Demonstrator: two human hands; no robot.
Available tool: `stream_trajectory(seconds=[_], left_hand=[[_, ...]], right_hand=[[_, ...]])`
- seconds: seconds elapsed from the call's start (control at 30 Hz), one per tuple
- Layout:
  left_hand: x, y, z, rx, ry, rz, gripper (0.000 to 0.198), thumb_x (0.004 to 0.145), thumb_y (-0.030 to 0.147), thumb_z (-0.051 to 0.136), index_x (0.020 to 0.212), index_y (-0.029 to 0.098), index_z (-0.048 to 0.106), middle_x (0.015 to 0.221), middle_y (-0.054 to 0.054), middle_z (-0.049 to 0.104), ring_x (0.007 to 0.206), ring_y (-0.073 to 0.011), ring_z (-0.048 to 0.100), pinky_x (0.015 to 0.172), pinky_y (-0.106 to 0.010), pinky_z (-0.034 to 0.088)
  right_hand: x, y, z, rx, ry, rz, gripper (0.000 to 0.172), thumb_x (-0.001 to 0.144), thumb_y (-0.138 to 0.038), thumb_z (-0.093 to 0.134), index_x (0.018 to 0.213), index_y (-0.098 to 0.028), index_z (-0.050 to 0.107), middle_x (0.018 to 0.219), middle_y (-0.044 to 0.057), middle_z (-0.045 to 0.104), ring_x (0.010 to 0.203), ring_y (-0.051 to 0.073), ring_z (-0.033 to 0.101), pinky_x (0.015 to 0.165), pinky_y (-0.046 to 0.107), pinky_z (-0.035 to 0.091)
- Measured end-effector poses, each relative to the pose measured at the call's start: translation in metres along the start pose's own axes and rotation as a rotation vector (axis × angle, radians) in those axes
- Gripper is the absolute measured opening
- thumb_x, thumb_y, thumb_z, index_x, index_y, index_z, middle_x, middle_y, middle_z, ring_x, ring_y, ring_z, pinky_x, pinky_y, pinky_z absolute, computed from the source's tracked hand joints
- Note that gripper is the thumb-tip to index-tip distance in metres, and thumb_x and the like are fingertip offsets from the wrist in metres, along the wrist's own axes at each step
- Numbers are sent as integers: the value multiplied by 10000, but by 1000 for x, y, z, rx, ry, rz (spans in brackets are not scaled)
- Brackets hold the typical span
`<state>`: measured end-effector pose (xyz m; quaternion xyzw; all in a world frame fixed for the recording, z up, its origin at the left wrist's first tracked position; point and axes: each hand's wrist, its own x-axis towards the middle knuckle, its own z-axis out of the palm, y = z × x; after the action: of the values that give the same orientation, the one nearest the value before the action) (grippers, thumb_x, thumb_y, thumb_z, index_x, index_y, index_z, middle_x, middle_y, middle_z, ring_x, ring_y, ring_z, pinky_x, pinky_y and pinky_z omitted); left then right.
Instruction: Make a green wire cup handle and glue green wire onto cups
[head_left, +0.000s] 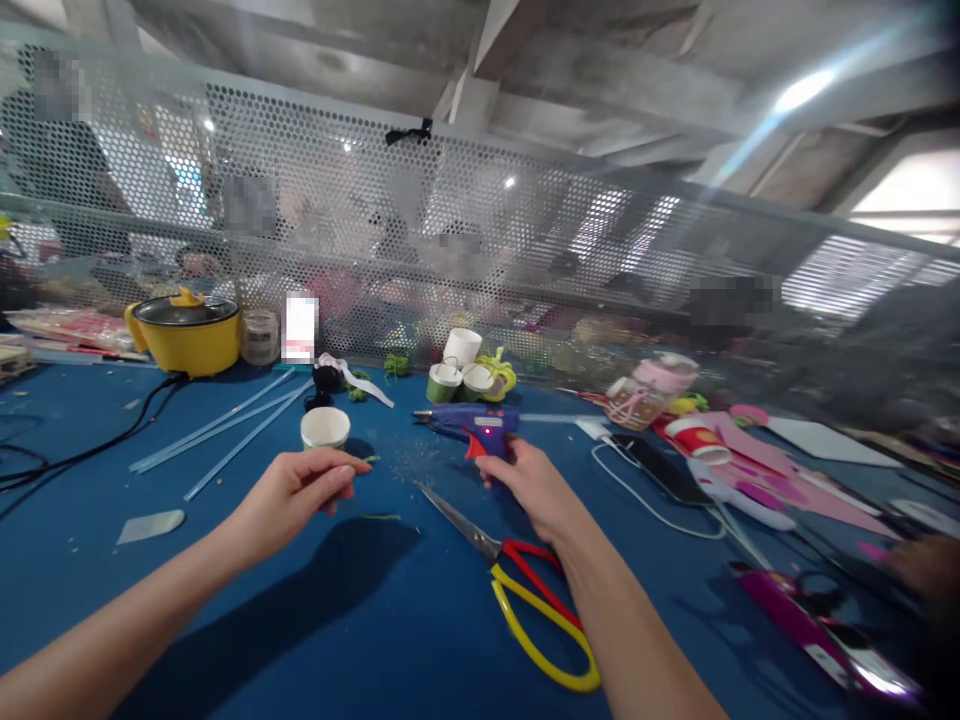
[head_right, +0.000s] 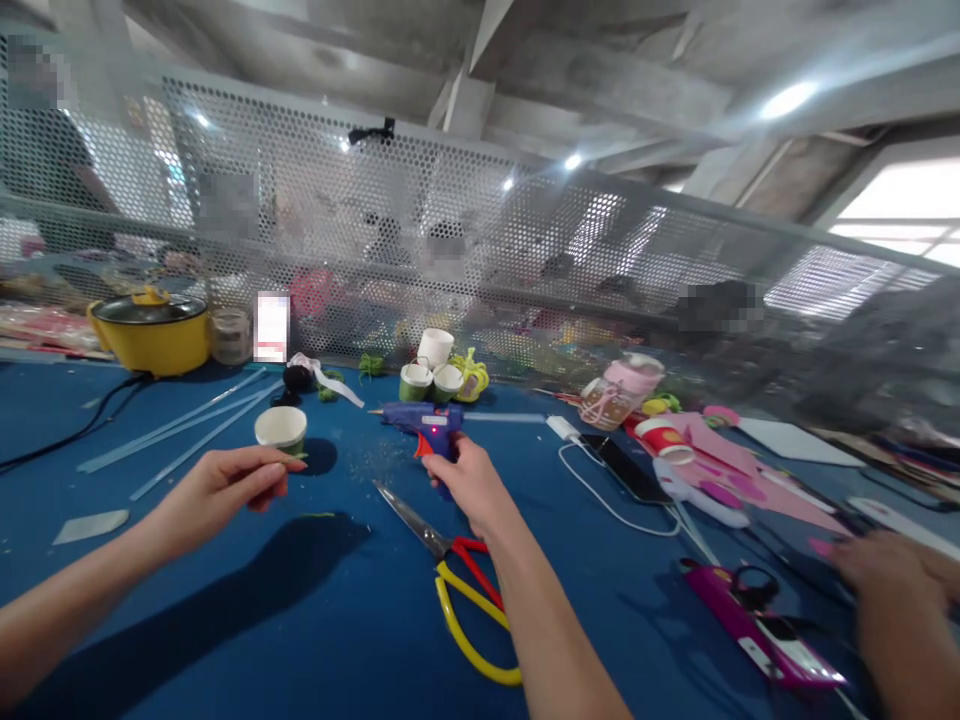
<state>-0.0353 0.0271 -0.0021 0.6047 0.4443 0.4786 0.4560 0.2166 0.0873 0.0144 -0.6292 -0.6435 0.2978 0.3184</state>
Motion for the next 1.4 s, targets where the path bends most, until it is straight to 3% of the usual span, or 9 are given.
stream_trajectory(seconds=[0.1,0.17,0.23,0.4,0.7,0.97,1.1,1.27,1.4], left_hand=[[-5,-3,-1,151,128,167,154,696,227,615,813,205,713,668,-50,627,590,-143,522,545,-210,366],[-8,-4,-1,186,196,213,155,663,187,645,794,218,722,669,-55,639,598,-152,537,557,-210,365],[-9,-5,-1,209,238,217,154,642,170,661,769,227,726,624,-45,630,549,-146,525,537,-213,356],[-11,-6,-2,287,306,241,96,623,174,673,694,220,719,563,-30,609,481,-129,483,495,-216,336],[-11,-12,-1,474,299,269,81,699,225,606,692,203,684,574,-20,593,492,-115,484,485,-199,330],[-12,-12,0,563,285,298,122,732,232,568,679,167,657,557,-18,583,479,-102,481,466,-185,335],[-13,-13,1,619,263,300,161,773,228,514,700,153,637,584,-17,591,500,-96,491,478,-179,349],[-14,-15,1,666,264,326,166,791,223,494,708,145,616,575,-4,578,491,-80,485,478,-168,354],[-14,-15,1,675,258,331,163,791,219,496,710,145,615,581,-5,582,493,-76,489,466,-160,353]], right_hand=[[-26,-18,4,273,-79,-110,190,714,-320,561,671,-135,559,565,8,535,512,112,501,513,243,415],[-41,-24,9,320,-73,-144,217,727,-349,564,778,-140,593,591,11,551,498,108,494,486,242,413],[-52,-24,16,333,-108,-172,247,741,-363,552,859,-152,606,544,-1,542,443,105,474,430,237,403],[-70,-12,31,160,-133,-243,264,759,-420,519,682,-181,598,521,17,563,432,123,507,422,245,433],[-75,-2,40,8,-43,-312,174,689,-422,609,692,-248,607,512,15,560,646,224,592,707,347,480],[-76,-6,40,-103,7,-368,217,683,-449,593,722,-237,620,587,47,599,878,264,584,692,313,494],[-77,-16,36,-154,-8,-421,236,745,-432,509,787,-227,619,601,17,605,774,210,614,644,262,501],[-76,-23,35,-199,-45,-480,235,808,-355,431,721,-215,598,551,-8,581,546,138,582,547,213,483],[-76,-24,35,-236,-46,-511,205,803,-330,446,736,-220,606,543,-14,583,492,127,559,484,207,462]])
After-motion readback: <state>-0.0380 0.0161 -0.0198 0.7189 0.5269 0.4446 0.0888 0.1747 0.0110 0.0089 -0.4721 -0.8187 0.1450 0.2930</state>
